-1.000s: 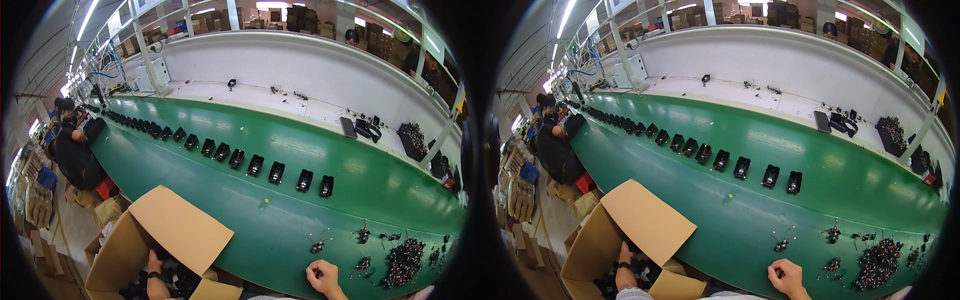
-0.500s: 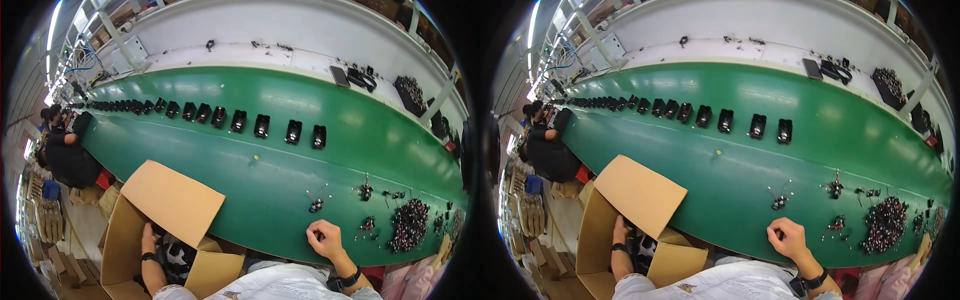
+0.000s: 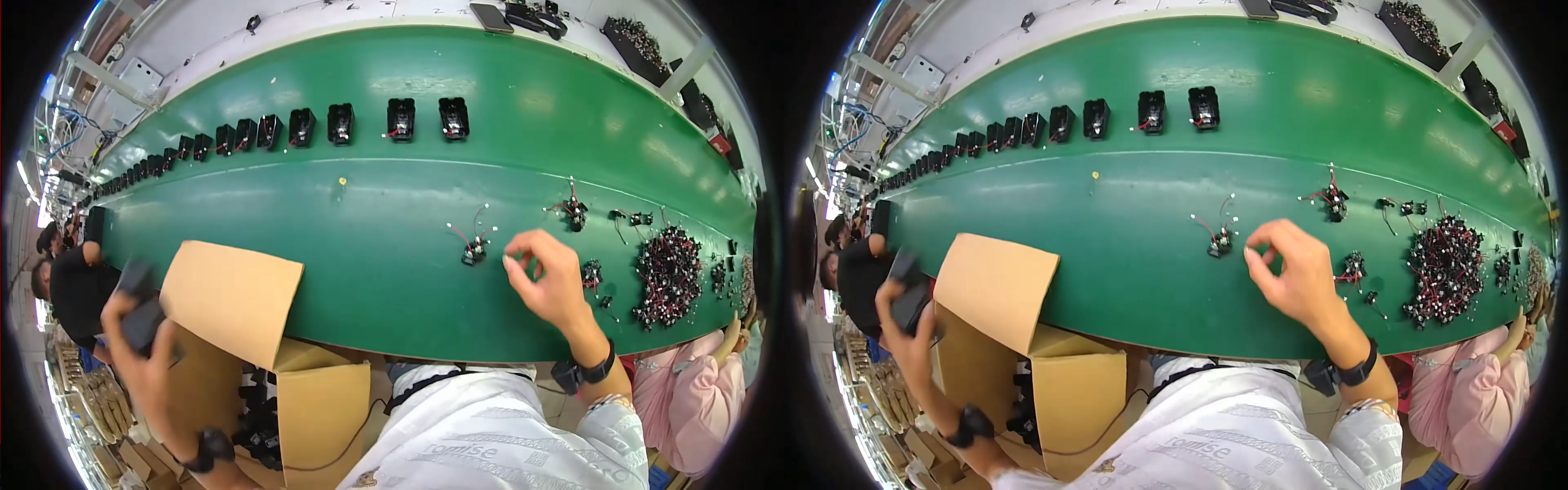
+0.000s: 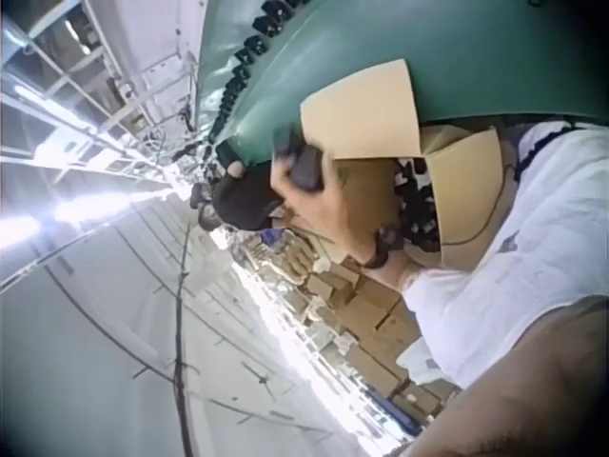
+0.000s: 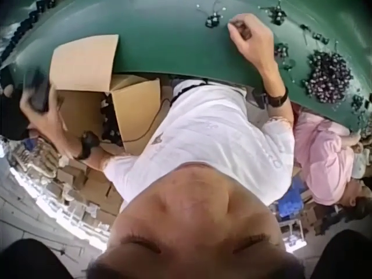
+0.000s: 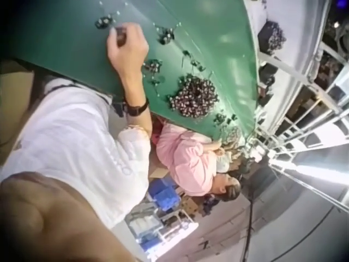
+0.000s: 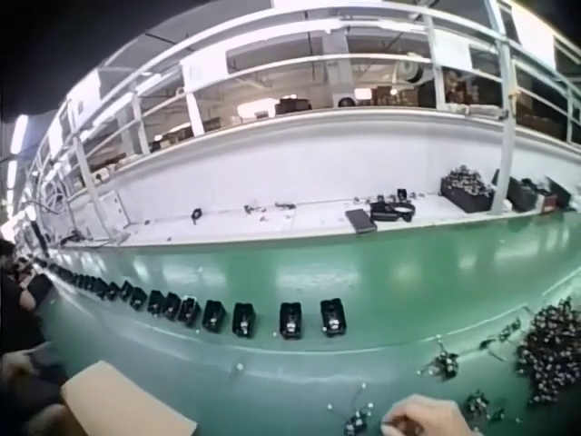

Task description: The person picks up a black plastic housing and a circuit board with wires, fits the board into the housing by hand, and places the assembled unit onto the conveyor belt. This process is repeated for several units, occasionally reaching into a cardboard box to retrieve more housings.

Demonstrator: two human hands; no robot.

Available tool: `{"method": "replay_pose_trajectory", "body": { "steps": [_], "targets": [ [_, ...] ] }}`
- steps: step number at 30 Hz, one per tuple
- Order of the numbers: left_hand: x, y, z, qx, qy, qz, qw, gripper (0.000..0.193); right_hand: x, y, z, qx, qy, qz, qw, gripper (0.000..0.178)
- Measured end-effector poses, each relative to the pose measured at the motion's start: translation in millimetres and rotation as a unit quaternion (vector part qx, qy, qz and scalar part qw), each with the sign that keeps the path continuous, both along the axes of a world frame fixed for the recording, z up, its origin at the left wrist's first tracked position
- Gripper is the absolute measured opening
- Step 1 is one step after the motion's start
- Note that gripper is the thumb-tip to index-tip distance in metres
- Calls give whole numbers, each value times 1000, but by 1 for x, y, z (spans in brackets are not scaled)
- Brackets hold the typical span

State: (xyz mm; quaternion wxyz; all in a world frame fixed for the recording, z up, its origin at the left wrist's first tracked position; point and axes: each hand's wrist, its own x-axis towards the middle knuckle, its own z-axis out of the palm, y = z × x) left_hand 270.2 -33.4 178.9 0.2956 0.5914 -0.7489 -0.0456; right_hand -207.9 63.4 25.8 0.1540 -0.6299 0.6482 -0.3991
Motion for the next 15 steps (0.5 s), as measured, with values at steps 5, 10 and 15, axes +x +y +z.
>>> {"method": "replay_pose_trajectory", "body": {
  "steps": [5, 10, 15],
  "targets": [
    [-213, -49, -66, 39, -116, -374, 919, 50, -34, -15, -29, 36, 13, 10, 999, 13],
    [-280, -73, -138, 50, -185, -388, 902, 56, -35, -28, -39, 76, -69, -19, 994, 20],
    [-289, -61, -156, 139, -221, -398, 880, 67, -36, -31, -37, 165, -112, 13, 980, 25]
  ]
}}
